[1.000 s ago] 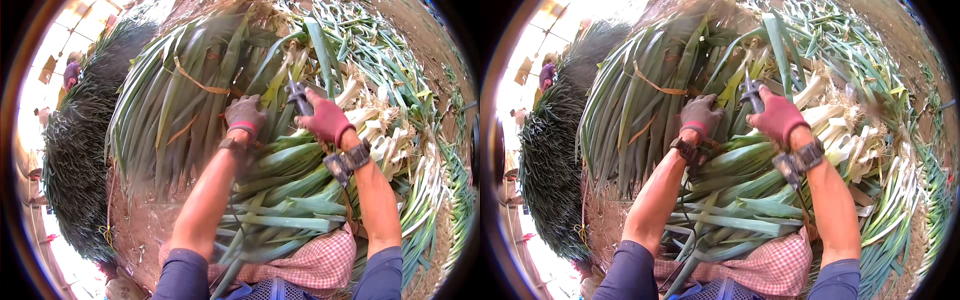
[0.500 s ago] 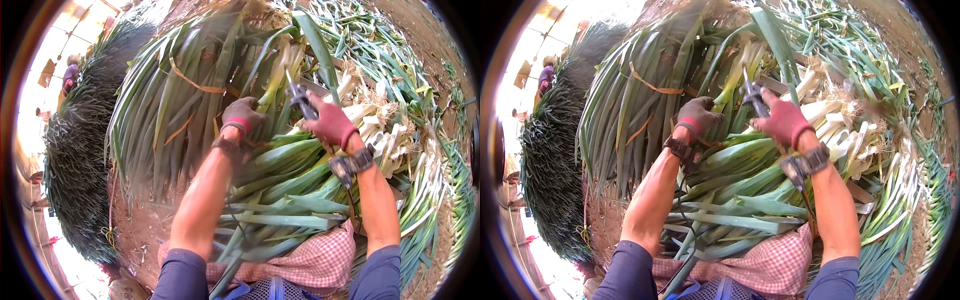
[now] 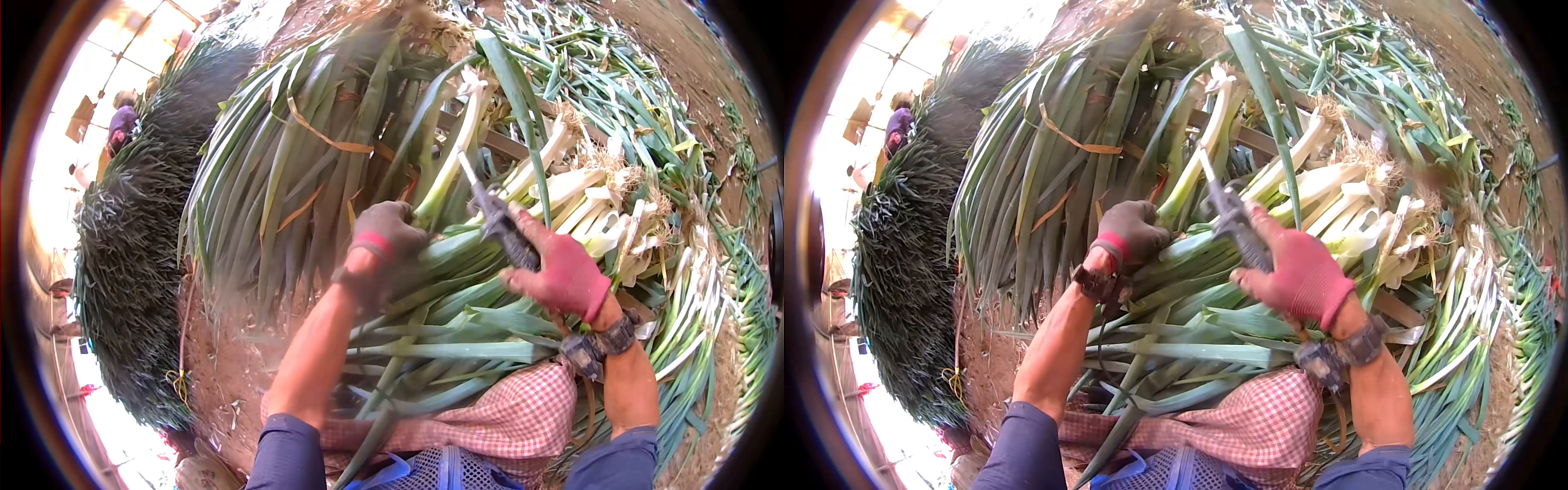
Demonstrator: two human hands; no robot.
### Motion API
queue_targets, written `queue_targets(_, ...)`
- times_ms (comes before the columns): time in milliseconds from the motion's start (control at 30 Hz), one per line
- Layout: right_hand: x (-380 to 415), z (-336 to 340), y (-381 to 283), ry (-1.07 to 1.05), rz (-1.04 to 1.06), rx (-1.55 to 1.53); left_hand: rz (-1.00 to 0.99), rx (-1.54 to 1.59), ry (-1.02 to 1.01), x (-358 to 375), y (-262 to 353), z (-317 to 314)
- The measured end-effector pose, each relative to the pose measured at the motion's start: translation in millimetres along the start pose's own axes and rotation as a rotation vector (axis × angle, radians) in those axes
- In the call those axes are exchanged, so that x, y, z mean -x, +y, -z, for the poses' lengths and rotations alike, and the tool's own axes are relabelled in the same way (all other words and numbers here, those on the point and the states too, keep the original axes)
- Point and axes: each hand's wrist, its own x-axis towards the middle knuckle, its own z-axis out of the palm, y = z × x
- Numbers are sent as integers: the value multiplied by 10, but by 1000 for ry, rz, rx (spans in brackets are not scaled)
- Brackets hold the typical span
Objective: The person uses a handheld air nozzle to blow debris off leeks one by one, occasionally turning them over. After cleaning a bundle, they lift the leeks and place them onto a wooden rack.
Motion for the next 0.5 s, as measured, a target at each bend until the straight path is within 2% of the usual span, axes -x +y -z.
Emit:
queue_targets(33, 61, 12, -46, -71, 35, -71, -13, -27, -35, 37, 22, 13)
queue_targets(67, 101, -25, -32, -33, 158, -19, -13, -27, -36, 61, 30, -25)
queue_targets(100, 98, -4, -21, -33, 158, -19, -75, -23, -72, 86, 45, -81)
queue_targets(233, -55, 213, 46, 104, -92, 67, -353, -95, -204, 256, 257, -311)
queue_targets(300, -200, 216, 202, 157, -44, 34, -447, -75, -222, 303, 397, -327)
queue_targets(367, -353, 201, 268, 155, -2, 25, -444, -60, -265, 253, 504, -261)
queue_targets(433, -493, 255, 204, 69, -161, 85, -426, 46, -290, 141, 518, -269)
queue_targets(500, -592, 265, 256, 16, -202, 21, -247, 335, -433, -61, 378, -235)
